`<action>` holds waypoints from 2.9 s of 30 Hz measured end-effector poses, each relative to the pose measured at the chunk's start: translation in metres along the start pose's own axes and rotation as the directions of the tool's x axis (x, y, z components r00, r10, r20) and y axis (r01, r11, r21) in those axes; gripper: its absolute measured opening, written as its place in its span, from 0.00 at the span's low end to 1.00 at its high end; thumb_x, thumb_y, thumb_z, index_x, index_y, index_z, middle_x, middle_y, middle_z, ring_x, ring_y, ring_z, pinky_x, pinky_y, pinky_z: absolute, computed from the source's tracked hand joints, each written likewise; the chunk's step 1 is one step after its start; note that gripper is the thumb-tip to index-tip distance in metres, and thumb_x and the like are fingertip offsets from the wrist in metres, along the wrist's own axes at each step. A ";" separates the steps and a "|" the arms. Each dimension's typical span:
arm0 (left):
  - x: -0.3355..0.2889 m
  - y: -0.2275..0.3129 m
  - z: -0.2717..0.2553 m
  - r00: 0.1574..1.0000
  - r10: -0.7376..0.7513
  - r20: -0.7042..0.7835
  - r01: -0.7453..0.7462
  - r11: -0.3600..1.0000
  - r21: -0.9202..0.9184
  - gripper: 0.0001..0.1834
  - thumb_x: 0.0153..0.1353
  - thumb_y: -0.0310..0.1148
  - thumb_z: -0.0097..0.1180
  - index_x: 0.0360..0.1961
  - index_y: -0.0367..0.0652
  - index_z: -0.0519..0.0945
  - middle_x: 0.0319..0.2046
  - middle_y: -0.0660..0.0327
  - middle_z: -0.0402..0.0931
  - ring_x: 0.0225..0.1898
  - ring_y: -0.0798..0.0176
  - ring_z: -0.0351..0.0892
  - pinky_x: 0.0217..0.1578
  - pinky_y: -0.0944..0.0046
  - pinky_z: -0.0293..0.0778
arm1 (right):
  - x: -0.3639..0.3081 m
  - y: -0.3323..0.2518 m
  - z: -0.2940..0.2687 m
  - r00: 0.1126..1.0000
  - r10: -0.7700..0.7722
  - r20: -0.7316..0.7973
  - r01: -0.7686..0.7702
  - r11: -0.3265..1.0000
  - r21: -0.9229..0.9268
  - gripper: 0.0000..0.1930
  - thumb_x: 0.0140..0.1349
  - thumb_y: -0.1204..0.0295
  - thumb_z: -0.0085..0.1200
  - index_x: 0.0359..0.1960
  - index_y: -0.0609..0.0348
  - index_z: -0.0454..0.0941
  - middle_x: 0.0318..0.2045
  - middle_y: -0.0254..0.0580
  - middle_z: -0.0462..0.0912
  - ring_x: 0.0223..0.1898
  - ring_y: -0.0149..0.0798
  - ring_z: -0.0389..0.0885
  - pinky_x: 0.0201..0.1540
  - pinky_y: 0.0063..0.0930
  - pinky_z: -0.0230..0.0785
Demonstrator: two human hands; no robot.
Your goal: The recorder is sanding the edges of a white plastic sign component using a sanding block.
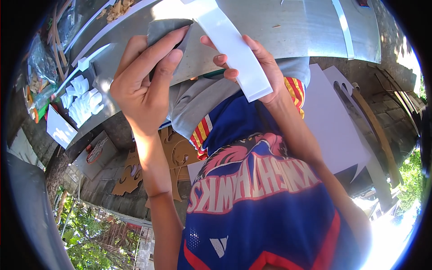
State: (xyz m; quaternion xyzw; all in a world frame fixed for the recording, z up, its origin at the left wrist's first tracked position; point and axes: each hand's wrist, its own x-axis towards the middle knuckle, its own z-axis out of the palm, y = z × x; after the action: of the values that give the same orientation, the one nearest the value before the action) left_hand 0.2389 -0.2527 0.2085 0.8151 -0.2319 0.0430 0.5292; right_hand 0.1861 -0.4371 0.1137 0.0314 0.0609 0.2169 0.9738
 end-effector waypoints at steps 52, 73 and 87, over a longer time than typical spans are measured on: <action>-0.054 0.007 0.016 0.875 -0.463 0.141 0.483 0.853 -0.195 0.08 0.72 0.30 0.40 0.38 0.37 0.68 0.25 0.57 0.81 0.29 0.69 0.82 0.30 0.71 0.74 | -0.009 0.018 -0.005 0.989 0.108 -0.098 -0.115 0.991 -0.070 0.22 0.68 0.61 0.47 0.55 0.68 0.68 0.43 0.46 0.74 0.41 0.40 0.71 0.33 0.25 0.69; -0.056 -0.019 0.013 0.984 -0.128 -0.124 0.133 0.991 0.030 0.17 0.47 0.18 0.60 0.13 0.36 0.64 0.36 0.52 0.80 0.48 0.55 0.79 0.49 0.56 0.69 | -0.003 0.017 -0.022 0.989 0.106 -0.106 -0.122 0.981 -0.152 0.29 0.68 0.61 0.43 0.65 0.68 0.59 0.55 0.53 0.72 0.39 0.36 0.73 0.34 0.23 0.71; -0.056 -0.022 0.036 0.881 -0.472 0.029 0.473 0.875 -0.107 0.11 0.53 0.26 0.66 0.31 0.37 0.74 0.32 0.62 0.73 0.32 0.68 0.74 0.35 0.68 0.71 | -0.011 0.012 -0.022 0.894 0.035 -0.446 -0.171 0.948 -0.269 0.21 0.67 0.61 0.47 0.53 0.67 0.70 0.43 0.47 0.78 0.34 0.34 0.74 0.34 0.28 0.71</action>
State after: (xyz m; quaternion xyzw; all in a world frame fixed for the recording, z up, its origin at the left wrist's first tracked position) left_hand 0.1923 -0.2582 0.1565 0.8164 -0.0287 -0.1013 0.5678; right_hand 0.1683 -0.4307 0.0945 -0.1634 0.2415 0.2769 0.9156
